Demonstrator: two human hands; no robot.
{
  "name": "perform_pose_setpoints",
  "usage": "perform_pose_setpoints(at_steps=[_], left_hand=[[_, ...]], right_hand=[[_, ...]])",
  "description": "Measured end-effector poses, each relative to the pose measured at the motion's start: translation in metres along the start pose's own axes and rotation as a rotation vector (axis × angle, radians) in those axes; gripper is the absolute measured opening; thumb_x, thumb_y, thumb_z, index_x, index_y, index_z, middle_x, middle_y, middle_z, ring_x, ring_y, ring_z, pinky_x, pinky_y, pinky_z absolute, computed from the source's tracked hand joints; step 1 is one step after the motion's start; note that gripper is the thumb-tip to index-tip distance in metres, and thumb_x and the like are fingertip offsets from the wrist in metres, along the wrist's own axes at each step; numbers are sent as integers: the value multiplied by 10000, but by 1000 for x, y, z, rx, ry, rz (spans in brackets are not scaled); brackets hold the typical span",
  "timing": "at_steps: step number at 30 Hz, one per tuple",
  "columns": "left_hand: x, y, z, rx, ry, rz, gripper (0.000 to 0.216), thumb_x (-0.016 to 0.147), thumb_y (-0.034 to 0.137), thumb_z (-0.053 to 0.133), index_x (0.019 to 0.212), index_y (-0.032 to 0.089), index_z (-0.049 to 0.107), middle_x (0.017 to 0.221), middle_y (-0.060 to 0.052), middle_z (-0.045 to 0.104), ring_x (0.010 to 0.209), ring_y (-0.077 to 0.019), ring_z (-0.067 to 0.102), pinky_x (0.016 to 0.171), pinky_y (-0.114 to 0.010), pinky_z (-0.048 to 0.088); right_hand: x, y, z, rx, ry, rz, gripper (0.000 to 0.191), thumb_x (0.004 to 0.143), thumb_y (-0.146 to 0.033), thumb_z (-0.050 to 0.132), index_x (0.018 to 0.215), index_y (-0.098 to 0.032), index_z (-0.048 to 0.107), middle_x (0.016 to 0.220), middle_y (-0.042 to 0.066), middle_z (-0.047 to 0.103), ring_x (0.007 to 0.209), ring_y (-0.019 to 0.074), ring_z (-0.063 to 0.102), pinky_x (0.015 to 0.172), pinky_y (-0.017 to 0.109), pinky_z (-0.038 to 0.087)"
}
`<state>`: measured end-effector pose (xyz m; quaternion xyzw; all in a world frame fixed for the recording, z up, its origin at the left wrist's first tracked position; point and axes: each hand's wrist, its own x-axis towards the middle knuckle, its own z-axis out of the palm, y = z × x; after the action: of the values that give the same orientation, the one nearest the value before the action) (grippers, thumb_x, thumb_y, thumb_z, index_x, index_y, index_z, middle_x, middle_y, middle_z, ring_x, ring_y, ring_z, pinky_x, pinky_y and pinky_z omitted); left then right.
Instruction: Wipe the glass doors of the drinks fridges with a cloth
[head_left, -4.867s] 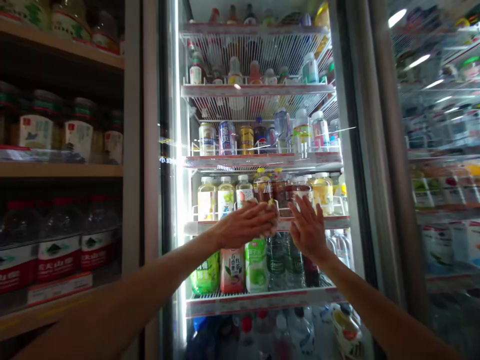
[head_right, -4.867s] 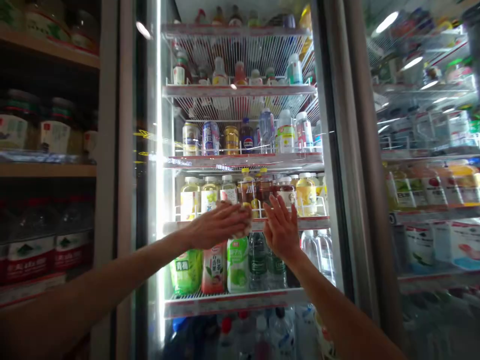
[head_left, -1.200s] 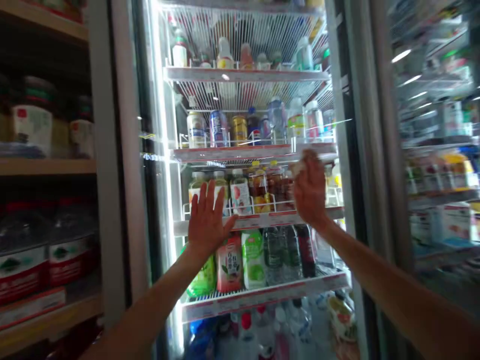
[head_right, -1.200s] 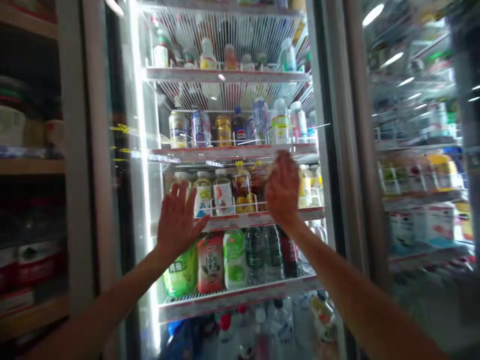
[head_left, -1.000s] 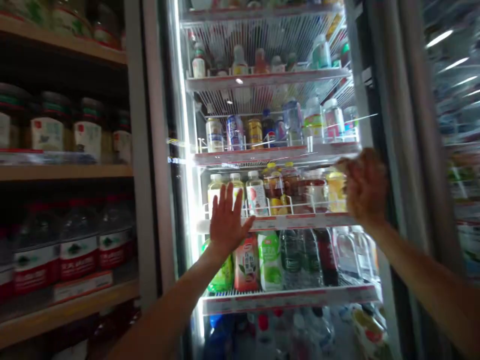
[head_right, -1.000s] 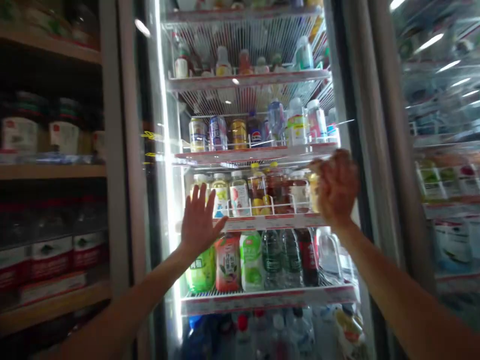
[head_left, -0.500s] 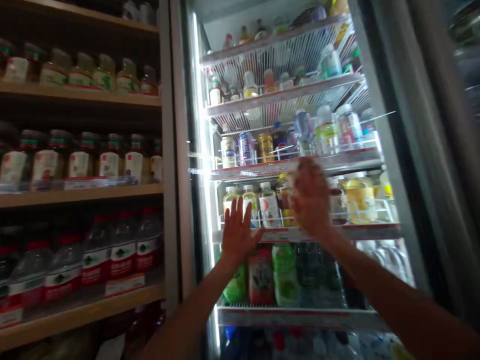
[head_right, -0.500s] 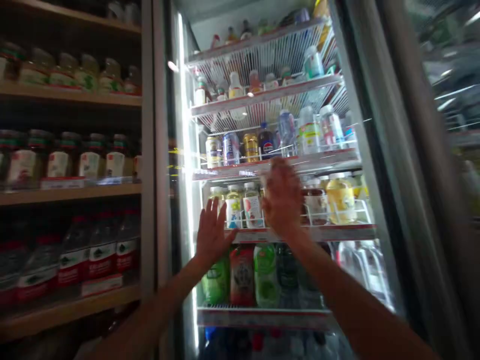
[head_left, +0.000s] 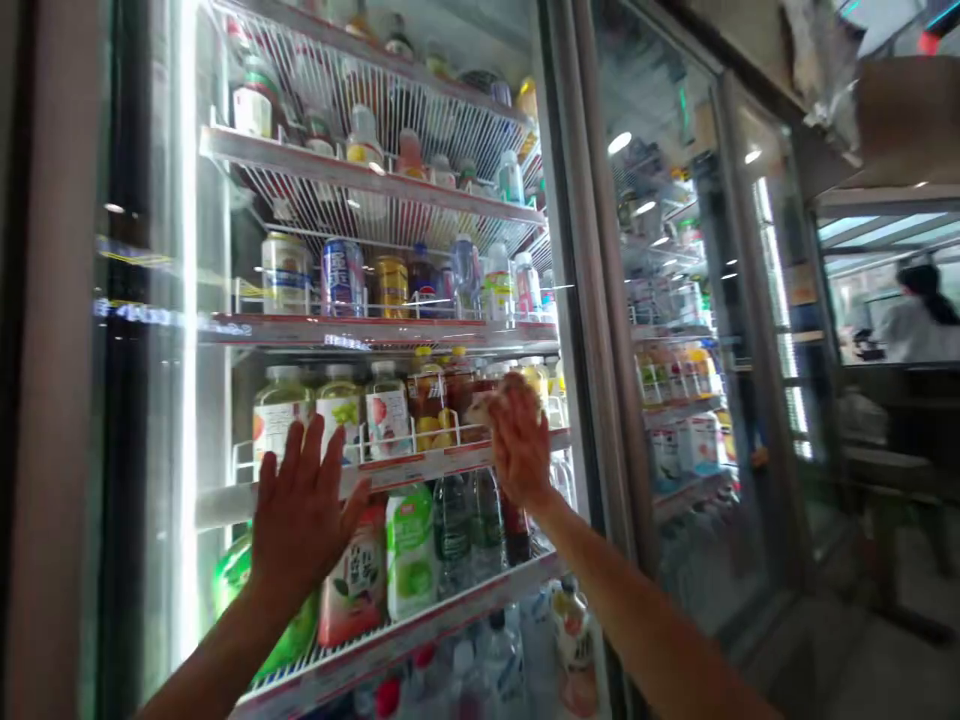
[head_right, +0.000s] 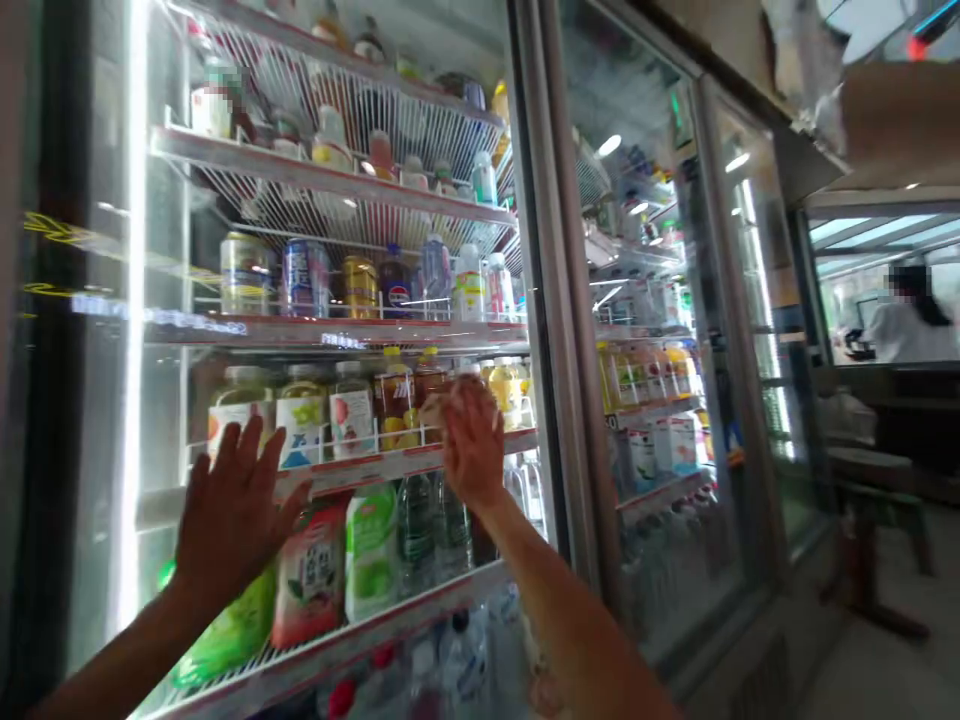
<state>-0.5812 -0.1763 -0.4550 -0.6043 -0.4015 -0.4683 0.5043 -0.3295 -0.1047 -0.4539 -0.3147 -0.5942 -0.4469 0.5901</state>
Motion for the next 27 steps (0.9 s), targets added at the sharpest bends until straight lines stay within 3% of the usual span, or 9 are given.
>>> perform_pose_setpoints(at_steps=[2,4,9,14,19,20,24,25,27], left_hand=[[-6,5,1,-29,7,-13,659,884,384,384,1447,193,97,1508,-119,168,1391,-297,146,1105,-541,154],[-9,8,2,-64,22,-36,682,879,390,399,1445,227,54,1518,-88,120,1389,-312,144,1097,-572,144],[-21,9,7,-147,45,-19,666,870,399,410,1436,298,74,1521,-6,107,1382,-299,181,1110,-557,143],[-42,12,9,-65,9,7,662,878,324,414,1444,235,81,1512,-78,163,1386,-284,171,1110,-537,143],[-45,16,7,5,-12,12,671,886,325,413,1447,204,64,1501,-124,199,1398,-263,130,1111,-522,143],[-45,17,7,16,-15,11,667,888,327,410,1447,203,67,1502,-124,198,1399,-257,127,1112,-517,141],[-44,22,8,56,-13,-15,672,892,319,399,1447,174,49,1506,-136,170,1406,-246,79,1120,-508,115],[-45,23,8,65,-12,-21,677,892,316,400,1447,167,43,1505,-140,168,1407,-245,68,1121,-507,111],[-47,24,8,83,-22,-23,685,890,315,412,1447,167,42,1503,-141,172,1406,-244,65,1123,-500,112]], right_hand=[[2,4,-1,-63,158,222,508,892,-196,292,1400,-167,293,1469,140,256,1391,251,148,1072,531,248],[1,-5,-3,-89,193,262,546,883,-203,280,1420,-114,233,1483,166,205,1398,265,105,1077,543,237],[-14,-32,-4,-7,-136,-121,538,862,-336,363,1386,-222,331,1490,61,234,1393,247,141,1089,476,264],[-12,-20,2,-88,155,320,517,886,-207,291,1399,-140,294,1500,140,170,1400,268,89,1068,548,239],[-22,-48,1,110,-99,-119,505,876,-310,362,1375,-240,353,1496,53,224,1392,251,151,1101,488,221],[-23,-44,-2,111,-90,-127,493,878,-301,359,1369,-255,363,1488,40,249,1389,239,165,1104,478,221],[-22,-11,-7,-35,181,298,510,882,-204,322,1389,-146,327,1487,128,227,1388,256,157,1089,522,216],[-23,-10,-6,-48,198,346,520,878,-204,325,1391,-120,317,1492,146,202,1390,269,144,1088,533,214],[-27,-23,-4,12,95,226,535,868,-239,354,1392,-138,319,1505,128,173,1393,278,130,1096,530,212]])
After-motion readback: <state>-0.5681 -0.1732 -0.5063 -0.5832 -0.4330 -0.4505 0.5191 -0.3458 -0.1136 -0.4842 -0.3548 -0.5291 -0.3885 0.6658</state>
